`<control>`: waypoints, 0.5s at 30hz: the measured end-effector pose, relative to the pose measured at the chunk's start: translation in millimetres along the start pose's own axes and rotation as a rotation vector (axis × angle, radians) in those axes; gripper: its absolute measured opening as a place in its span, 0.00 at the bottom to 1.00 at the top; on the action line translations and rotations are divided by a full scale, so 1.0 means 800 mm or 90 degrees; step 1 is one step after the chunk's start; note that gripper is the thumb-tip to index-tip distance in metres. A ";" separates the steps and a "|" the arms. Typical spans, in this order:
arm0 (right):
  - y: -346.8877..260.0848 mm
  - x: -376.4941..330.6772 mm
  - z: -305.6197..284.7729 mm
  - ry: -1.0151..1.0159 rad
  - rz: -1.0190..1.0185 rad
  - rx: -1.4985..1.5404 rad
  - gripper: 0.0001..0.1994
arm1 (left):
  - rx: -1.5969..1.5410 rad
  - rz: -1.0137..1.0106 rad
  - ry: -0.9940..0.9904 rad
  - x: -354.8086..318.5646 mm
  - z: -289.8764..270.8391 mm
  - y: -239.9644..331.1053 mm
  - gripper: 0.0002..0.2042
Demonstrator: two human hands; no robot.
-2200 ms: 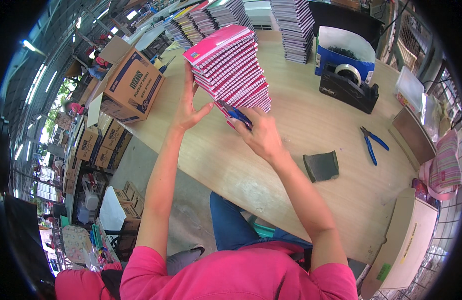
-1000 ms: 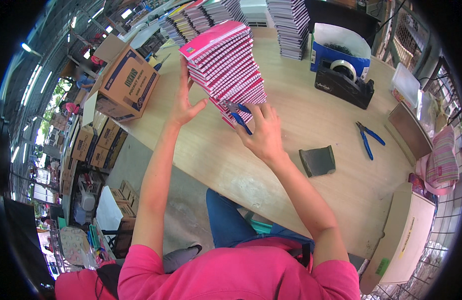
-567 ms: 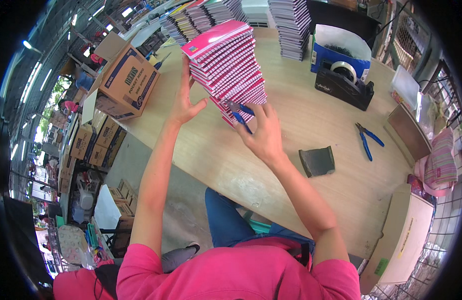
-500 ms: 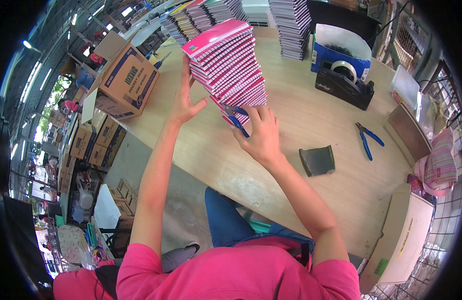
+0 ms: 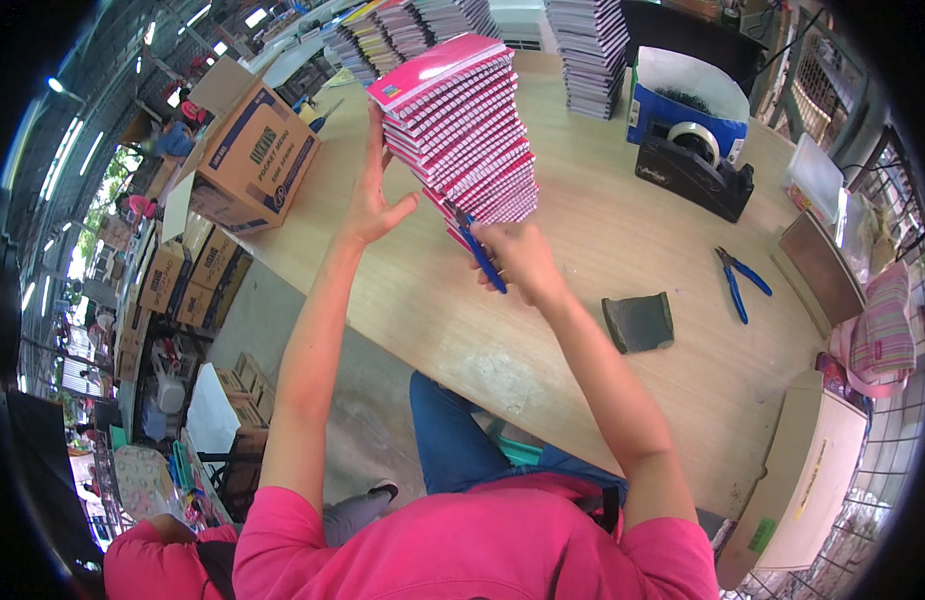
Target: The person trims wire binding from a stack of notebooks using pliers, then organizes several notebooks of different colors into a group and wraps them in a silver foil sheet using tape.
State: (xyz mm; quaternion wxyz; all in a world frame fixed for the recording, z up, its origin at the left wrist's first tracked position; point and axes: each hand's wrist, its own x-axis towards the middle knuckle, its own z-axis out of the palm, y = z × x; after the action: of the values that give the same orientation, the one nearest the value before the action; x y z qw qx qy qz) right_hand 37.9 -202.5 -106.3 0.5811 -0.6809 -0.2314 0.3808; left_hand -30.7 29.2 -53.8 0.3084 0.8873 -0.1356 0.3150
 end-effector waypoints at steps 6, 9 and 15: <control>0.035 -0.005 0.016 0.304 -0.420 -0.209 0.21 | 0.011 -0.002 -0.004 0.003 0.001 0.000 0.56; 0.042 -0.003 0.015 0.390 -0.477 -0.355 0.22 | -0.004 -0.004 0.000 0.005 0.001 0.002 0.56; 0.039 0.004 0.016 0.376 -0.533 -0.378 0.18 | -0.012 -0.016 -0.002 0.004 0.001 0.004 0.56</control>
State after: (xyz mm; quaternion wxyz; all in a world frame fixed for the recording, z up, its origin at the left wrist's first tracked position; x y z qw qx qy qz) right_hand 25.4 -199.0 -138.0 0.5065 -0.7421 -0.4059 -0.1676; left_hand -29.0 26.3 -50.5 0.3202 0.8865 -0.1280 0.3085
